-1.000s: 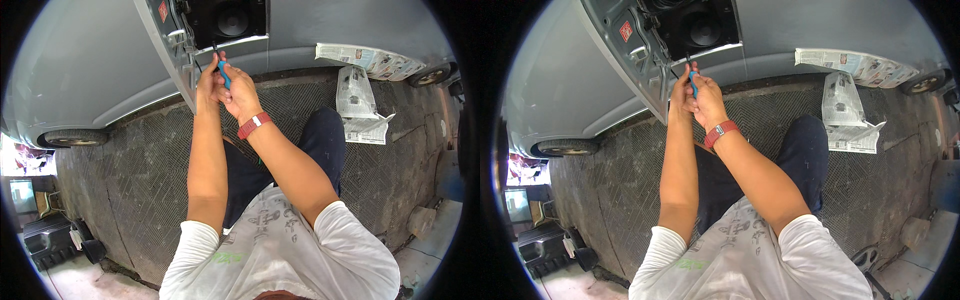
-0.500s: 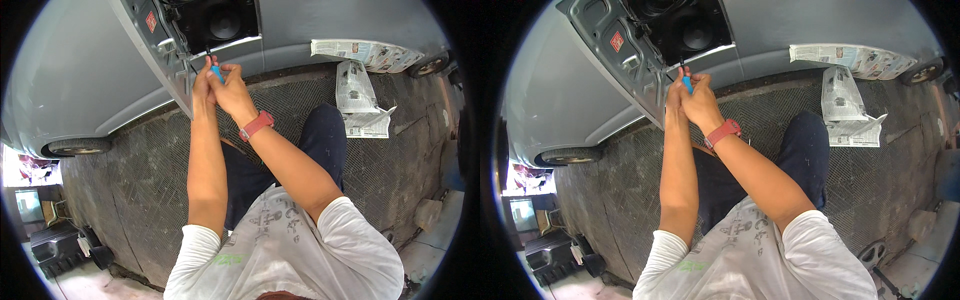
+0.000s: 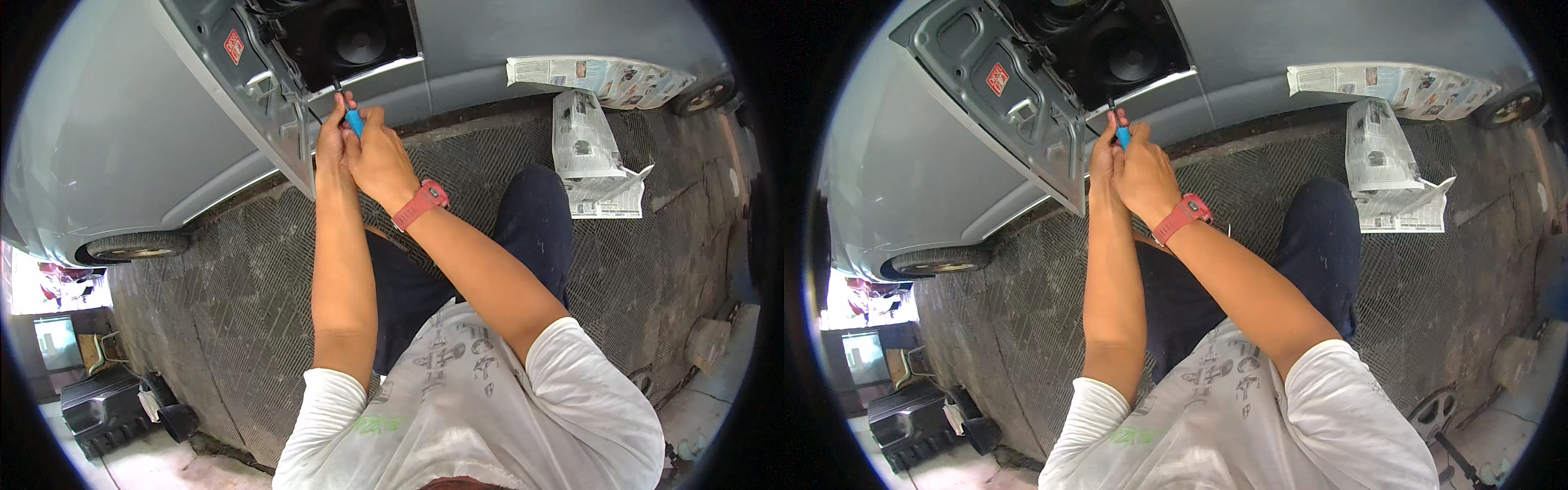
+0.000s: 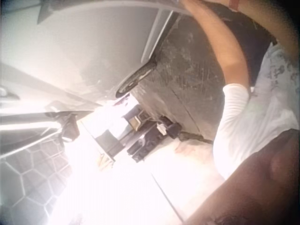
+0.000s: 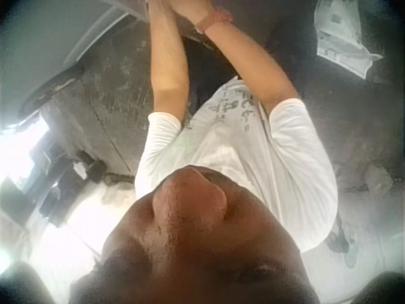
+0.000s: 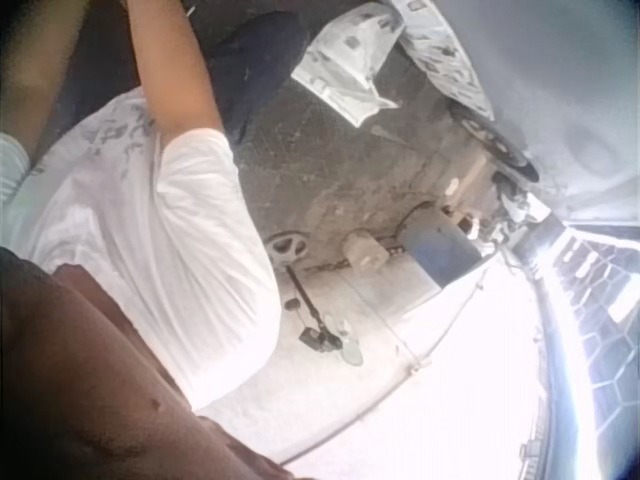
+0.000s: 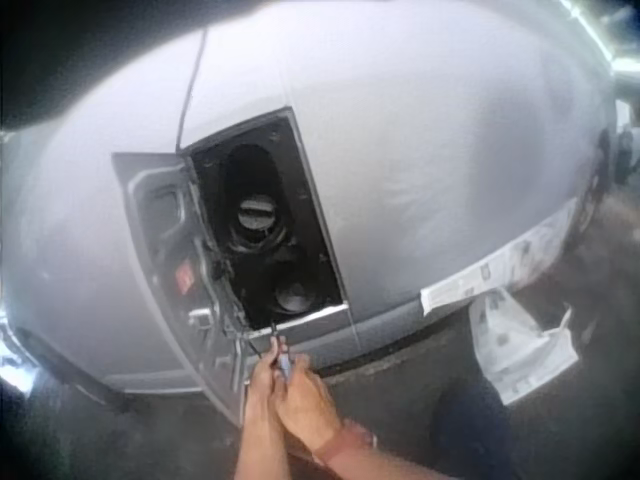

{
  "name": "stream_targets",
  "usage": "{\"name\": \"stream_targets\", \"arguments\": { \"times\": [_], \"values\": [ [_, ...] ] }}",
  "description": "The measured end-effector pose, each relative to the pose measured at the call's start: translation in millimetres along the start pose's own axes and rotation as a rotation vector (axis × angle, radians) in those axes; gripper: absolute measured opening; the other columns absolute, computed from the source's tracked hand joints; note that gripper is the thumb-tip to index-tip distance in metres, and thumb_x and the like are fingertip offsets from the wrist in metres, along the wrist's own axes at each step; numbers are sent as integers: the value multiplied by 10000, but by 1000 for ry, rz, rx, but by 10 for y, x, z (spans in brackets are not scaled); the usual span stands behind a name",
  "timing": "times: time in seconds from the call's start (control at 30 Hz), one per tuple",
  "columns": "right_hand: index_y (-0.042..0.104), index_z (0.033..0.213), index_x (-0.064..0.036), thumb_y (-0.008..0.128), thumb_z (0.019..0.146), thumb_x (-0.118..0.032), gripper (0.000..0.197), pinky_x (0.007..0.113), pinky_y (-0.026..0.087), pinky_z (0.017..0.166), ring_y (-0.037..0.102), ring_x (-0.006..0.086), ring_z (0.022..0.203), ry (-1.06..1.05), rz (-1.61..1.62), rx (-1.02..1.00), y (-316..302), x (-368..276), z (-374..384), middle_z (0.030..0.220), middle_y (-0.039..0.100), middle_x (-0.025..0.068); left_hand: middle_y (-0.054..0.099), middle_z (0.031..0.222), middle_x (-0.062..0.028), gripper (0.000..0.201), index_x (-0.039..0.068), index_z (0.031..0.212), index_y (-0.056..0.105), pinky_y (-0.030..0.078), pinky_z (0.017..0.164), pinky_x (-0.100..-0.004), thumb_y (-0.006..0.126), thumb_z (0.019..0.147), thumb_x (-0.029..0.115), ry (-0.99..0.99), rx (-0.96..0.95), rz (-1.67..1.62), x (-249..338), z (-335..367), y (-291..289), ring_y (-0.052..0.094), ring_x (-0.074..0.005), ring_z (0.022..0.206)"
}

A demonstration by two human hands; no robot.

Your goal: The person uses a screwdriver to remove screws from the fuel door of a car. They then remove the fuel door cover and continue to work on the internal components.

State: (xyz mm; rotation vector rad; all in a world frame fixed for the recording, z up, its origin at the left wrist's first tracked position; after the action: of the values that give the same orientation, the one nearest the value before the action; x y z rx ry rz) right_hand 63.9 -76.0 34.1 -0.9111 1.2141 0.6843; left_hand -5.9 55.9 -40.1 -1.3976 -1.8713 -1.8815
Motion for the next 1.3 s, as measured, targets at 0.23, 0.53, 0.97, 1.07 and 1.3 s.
{"name": "stream_targets", "arguments": {
  "times": [0.23,0.53,0.97,1.07,1.3],
  "values": [
    [447,1400,99,654,1073,-323,573,474,570,938,740,454,1129,166,389,-25,-8,53,84,1209,710,370,704,984,-3,381,90,1285,678,571,666,-281,775,1033,358,-16,-35,-14,17,-34,152,633,-126,731],
    [551,1277,71,632,1084,-329,451,499,580,785,767,439,893,393,853,-53,130,197,128,1141,731,324,711,1005,12,418,72,1319,681,561,706,-266,779,1030,359,-3,30,-15,-12,-49,204,641,-99,800],
    [536,1381,62,608,1118,-268,429,365,590,741,707,219,818,368,729,-57,180,212,105,1021,706,160,698,1003,12,423,70,1298,687,569,707,-269,777,1030,384,-39,-16,-4,36,-105,257,652,-115,799],
    [545,1386,44,604,1107,-258,415,416,554,929,724,321,1050,212,322,5,93,117,139,1151,730,237,688,991,10,435,60,1300,685,564,700,-278,759,1041,401,45,77,37,62,-116,209,648,-117,792],
    [529,1403,12,585,1124,-253,390,363,503,515,629,186,606,470,904,-112,232,42,130,867,670,108,682,1012,10,281,86,1218,666,532,801,-294,547,1164,335,14,-67,60,-44,-476,-467,573,-107,831]
  ]
}}
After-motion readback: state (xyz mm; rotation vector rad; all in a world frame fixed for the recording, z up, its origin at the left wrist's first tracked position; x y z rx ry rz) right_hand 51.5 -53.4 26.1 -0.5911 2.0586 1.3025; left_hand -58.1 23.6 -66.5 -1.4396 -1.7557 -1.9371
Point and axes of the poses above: each hand's wrist, its own z-axis towards the middle knuckle, its own y-axis out of the palm, x = y × z, the point moved 5 cm from there along z, towards the middle knuckle
